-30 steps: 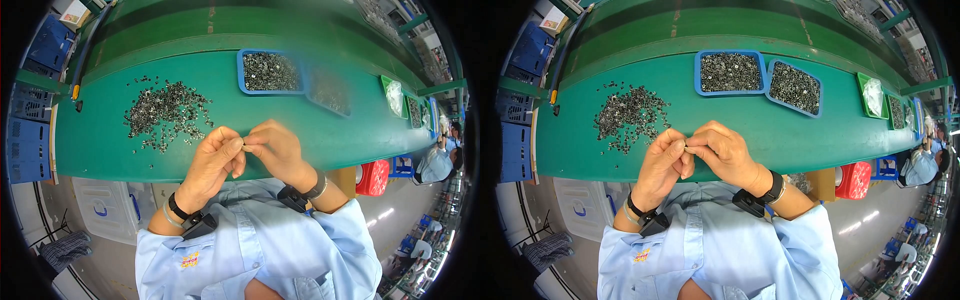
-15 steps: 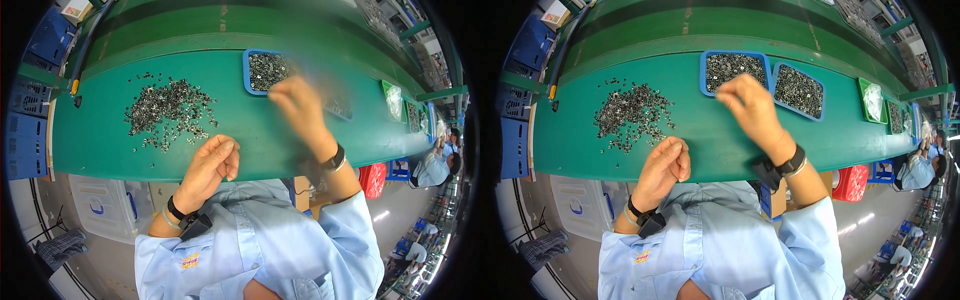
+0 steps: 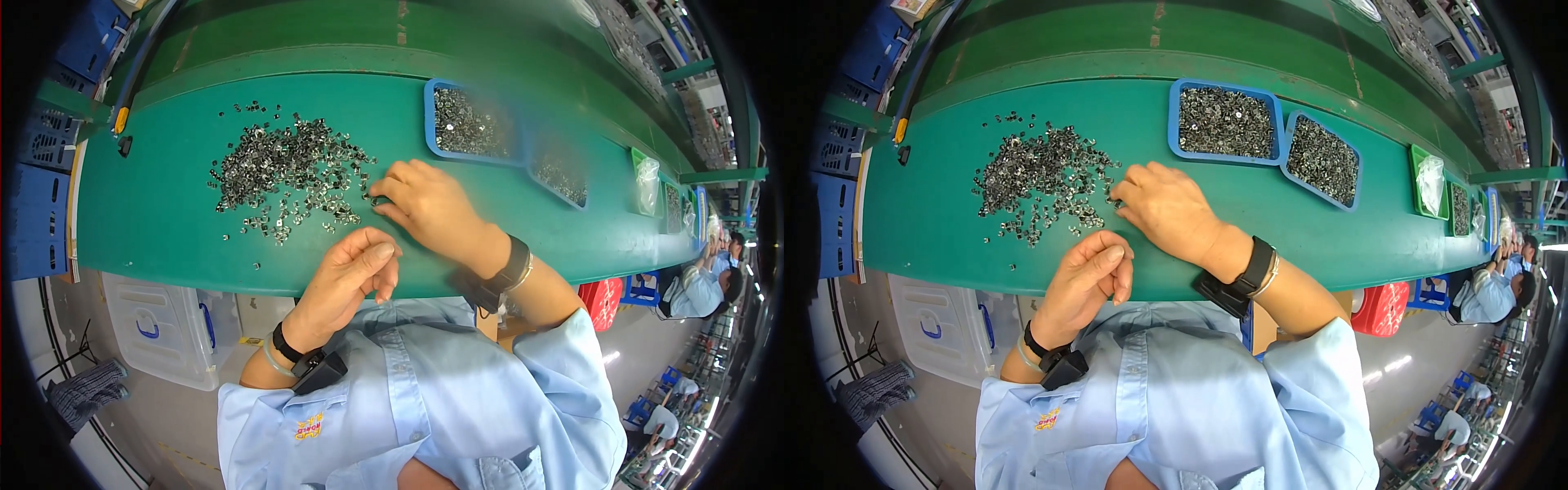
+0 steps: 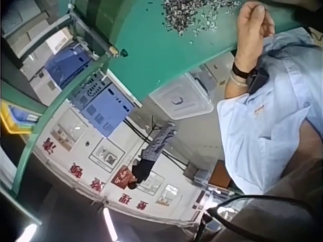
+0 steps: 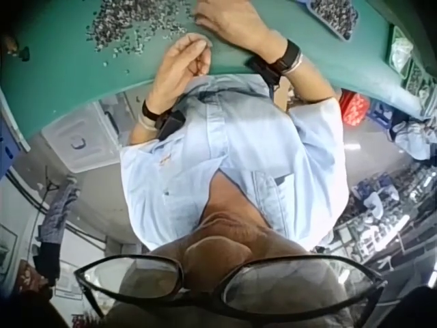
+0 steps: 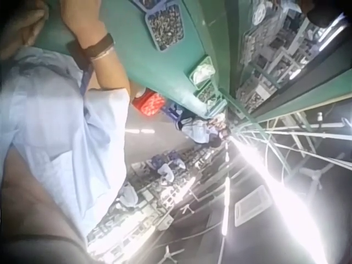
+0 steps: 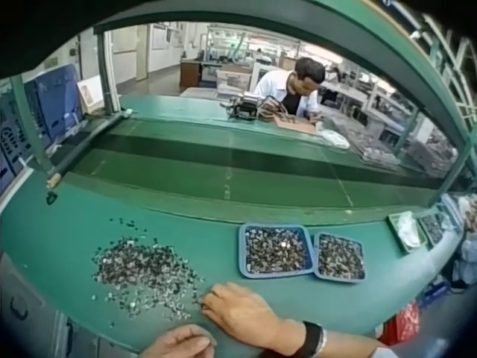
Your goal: The person picks up small metal components from a pile on the table and from a blue tray, fits them together by hand, and places the assembled pieces into a second blue tray.
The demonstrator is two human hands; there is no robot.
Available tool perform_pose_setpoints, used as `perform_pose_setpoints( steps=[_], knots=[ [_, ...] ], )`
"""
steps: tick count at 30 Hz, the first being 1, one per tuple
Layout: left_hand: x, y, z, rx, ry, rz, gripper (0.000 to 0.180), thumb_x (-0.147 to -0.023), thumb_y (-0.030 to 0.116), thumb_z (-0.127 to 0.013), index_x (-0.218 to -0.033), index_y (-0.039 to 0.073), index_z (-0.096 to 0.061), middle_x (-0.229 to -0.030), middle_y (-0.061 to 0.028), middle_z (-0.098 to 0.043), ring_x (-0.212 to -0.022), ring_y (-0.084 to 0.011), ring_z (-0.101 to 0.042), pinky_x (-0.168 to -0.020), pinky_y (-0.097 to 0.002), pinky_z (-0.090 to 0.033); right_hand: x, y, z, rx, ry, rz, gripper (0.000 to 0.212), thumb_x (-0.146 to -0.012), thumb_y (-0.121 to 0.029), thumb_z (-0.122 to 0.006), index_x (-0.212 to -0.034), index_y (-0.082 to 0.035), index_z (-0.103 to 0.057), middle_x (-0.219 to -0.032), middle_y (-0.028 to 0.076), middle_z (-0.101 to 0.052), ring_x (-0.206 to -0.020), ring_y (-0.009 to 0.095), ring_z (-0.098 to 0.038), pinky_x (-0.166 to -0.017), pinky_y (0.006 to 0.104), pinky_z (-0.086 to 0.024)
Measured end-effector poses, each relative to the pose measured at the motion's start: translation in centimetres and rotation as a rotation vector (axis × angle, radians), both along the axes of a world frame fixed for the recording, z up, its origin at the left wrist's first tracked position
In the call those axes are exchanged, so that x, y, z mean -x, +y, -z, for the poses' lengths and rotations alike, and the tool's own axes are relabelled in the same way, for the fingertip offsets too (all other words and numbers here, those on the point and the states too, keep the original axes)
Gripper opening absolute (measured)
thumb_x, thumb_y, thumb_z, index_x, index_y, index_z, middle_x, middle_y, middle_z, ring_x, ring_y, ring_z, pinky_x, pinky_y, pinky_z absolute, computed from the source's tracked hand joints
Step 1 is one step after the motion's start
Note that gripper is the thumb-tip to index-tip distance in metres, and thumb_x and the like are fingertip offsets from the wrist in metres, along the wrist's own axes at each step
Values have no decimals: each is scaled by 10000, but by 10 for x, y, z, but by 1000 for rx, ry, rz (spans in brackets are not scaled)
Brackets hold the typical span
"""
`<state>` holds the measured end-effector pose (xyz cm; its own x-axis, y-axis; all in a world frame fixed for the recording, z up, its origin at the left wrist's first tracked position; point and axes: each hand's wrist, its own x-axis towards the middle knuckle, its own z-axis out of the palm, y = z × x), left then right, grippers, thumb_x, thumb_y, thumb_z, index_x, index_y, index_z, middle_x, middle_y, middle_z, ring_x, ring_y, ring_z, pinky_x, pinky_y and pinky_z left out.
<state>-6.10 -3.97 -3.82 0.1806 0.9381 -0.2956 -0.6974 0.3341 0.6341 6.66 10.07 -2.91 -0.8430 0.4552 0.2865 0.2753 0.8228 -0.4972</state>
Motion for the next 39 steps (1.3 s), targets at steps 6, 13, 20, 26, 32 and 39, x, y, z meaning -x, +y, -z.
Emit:
perform_pose_setpoints(
  steps=[6,13,20,26,32,39],
  knots=[
    [2,2,-7,31,47,-129,193,-959,223,-514,-984,34,-544,-732,-32,-564,-587,-96,-512,-512,-231,-412,-7,1,-4,-12,42,8,186,-734,-150,-712,-869,-74,-609,-829,58,-576,-752,267,-562,-639,364,-451],
    [-7,18,-19,108,116,-141,200,-954,231,-526,-975,33,-549,-725,-33,-570,-573,-84,-512,-494,-216,-405,-31,-13,-27,-59,60,-32,195,-730,-182,-711,-853,-86,-594,-815,36,-547,-733,243,-555,-672,354,-434],
    [-10,25,-11,41,124,-47,190,-951,224,-533,-937,36,-560,-702,-29,-576,-554,-83,-512,-483,-218,-400,-47,-12,-20,125,136,-34,169,-740,-124,-714,-871,-68,-622,-867,48,-597,-795,249,-579,-670,347,-465],
    [-16,30,-14,54,200,-85,185,-954,215,-526,-929,35,-558,-670,-33,-566,-536,-89,-501,-474,-218,-393,-53,-14,-15,320,203,29,146,-771,-80,-695,-898,-56,-627,-872,59,-605,-793,220,-592,-664,320,-482],
    [-16,31,-13,55,28,-84,201,-962,219,-509,-904,31,-548,-649,-40,-550,-523,-101,-495,-457,-225,-385,-53,-14,-12,386,257,69,156,-787,-59,-688,-930,-46,-628,-867,67,-604,-771,208,-594,-647,296,-491],
    [-14,33,-6,42,-31,-99,194,-962,215,-507,-948,27,-551,-659,-42,-550,-517,-101,-494,-447,-227,-382,-43,-20,-12,539,322,145,162,-795,-42,-675,-947,-35,-623,-883,85,-597,-764,216,-596,-669,291,-495]
  ],
)
